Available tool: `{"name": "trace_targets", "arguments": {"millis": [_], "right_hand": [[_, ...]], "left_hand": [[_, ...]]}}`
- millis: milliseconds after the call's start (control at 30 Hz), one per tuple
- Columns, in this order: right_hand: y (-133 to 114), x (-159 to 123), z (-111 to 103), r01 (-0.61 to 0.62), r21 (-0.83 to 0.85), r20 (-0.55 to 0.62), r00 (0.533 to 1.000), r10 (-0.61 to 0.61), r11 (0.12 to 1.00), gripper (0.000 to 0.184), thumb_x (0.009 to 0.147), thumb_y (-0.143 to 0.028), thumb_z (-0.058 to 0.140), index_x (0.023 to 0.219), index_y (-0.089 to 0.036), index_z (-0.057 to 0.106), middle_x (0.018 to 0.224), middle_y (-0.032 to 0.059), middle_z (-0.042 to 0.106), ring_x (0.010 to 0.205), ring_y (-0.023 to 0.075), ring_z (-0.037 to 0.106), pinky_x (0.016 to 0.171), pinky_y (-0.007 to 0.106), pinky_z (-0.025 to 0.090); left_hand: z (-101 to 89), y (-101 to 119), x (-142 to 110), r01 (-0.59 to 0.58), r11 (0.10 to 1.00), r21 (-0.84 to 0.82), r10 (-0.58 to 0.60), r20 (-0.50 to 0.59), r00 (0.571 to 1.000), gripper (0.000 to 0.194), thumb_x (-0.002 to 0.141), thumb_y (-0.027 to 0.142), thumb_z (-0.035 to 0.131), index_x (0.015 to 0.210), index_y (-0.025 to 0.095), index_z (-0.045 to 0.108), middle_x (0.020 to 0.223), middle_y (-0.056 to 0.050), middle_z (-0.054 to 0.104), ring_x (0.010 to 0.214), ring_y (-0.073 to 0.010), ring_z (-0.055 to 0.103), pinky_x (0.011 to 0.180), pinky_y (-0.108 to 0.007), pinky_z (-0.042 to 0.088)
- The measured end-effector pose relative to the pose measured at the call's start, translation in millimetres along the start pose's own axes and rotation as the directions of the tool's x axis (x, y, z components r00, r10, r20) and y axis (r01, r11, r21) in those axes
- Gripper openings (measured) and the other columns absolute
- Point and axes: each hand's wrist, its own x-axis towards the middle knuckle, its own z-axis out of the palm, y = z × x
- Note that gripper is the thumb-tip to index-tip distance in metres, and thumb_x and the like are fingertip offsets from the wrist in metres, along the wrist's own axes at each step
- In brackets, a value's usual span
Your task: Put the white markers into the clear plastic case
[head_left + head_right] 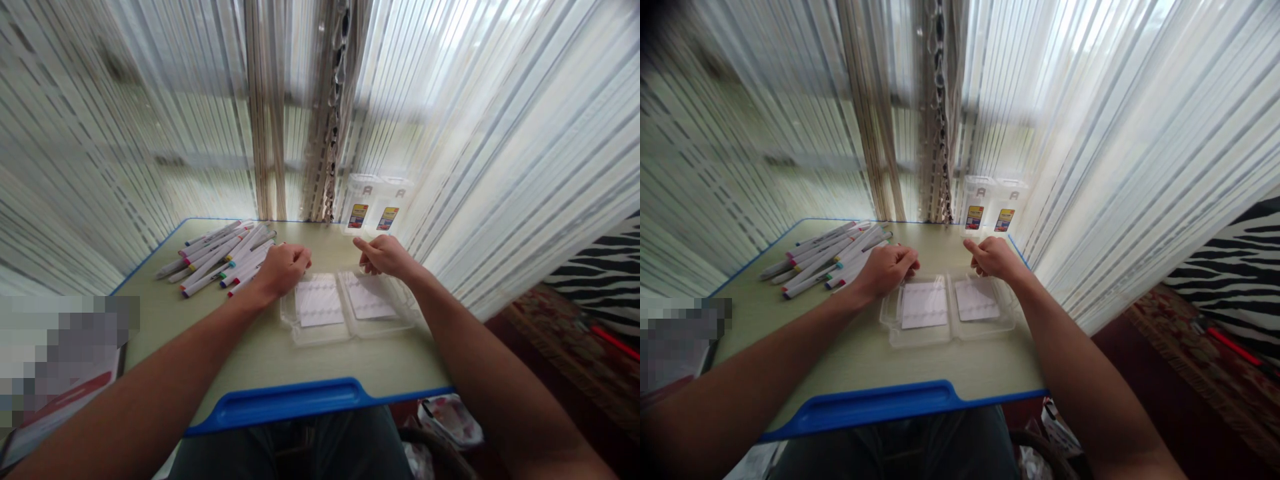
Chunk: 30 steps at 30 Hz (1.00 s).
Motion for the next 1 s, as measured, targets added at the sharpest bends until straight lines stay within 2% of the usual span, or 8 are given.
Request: {"name": "trace_targets", "arguments": {"millis": [67,167,333,567,1000], "right_hand": [[-2.1,-0.8,-1.2,0.0,-0.028,0.002,1.0,0.0,1.0,0.067,0.088,-0.062,0.044,0.05,-0.013,0.068,0.042,0.0084,0.063,0.034,0.012,0.056,0.041,0.022,0.045],[-4.4,-0.6,-4.4,0.019,-0.067,-0.078,0.997,-0.024,0.998,0.066,0.09,-0.059,0.043,0.051,-0.013,0.069,0.043,0.0075,0.063,0.039,0.0125,0.06,0.047,0.022,0.047],[-2.5,3.9,-8.5,0.009,0.016,-0.192,0.981,-0.006,1.0,0.065,0.093,-0.055,0.039,0.056,-0.012,0.07,0.047,0.008,0.065,0.04,0.0111,0.059,0.045,0.02,0.046],[2.4,7.7,-5.9,-0.021,0.097,-0.179,0.983,0.038,0.995,0.063,0.089,-0.061,0.042,0.057,-0.012,0.065,0.048,0.0082,0.065,0.035,0.0107,0.055,0.035,0.02,0.041],[0.6,8.5,-9.7,-0.031,0.237,-0.255,0.963,0.093,0.971,0.071,0.086,-0.071,0.035,0.057,-0.014,0.064,0.046,0.0083,0.063,0.034,0.0119,0.055,0.033,0.02,0.042]], "left_hand": [[-0.5,-0.5,0.8,-0.044,0.996,0.079,0.044,0.001,0.999,0.038,0.085,0.034,0.044,0.06,0.017,0.066,0.062,-0.005,0.069,0.061,-0.0167,0.062,0.064,-0.027,0.042],[-1.3,-1.8,1.5,-0.071,0.988,0.138,0.07,0.011,0.997,0.039,0.086,0.033,0.043,0.059,0.016,0.066,0.06,-0.005,0.067,0.06,-0.0166,0.06,0.065,-0.028,0.039],[-1.8,-2.2,0.8,-0.114,0.975,0.188,0.11,0.032,0.993,0.035,0.085,0.032,0.044,0.066,0.015,0.069,0.06,-0.005,0.066,0.058,-0.0158,0.056,0.061,-0.028,0.034],[-2.6,2.9,-0.3,-0.169,0.964,0.206,0.158,0.071,0.985,0.034,0.084,0.033,0.045,0.063,0.016,0.066,0.052,-0.001,0.058,0.05,-0.0132,0.049,0.059,-0.026,0.033],[-2.3,-0.6,0.0,-0.176,0.962,0.21,0.167,0.061,0.984,0.033,0.084,0.034,0.046,0.062,0.017,0.065,0.052,-0.001,0.056,0.051,-0.0135,0.049,0.059,-0.027,0.031]]}}
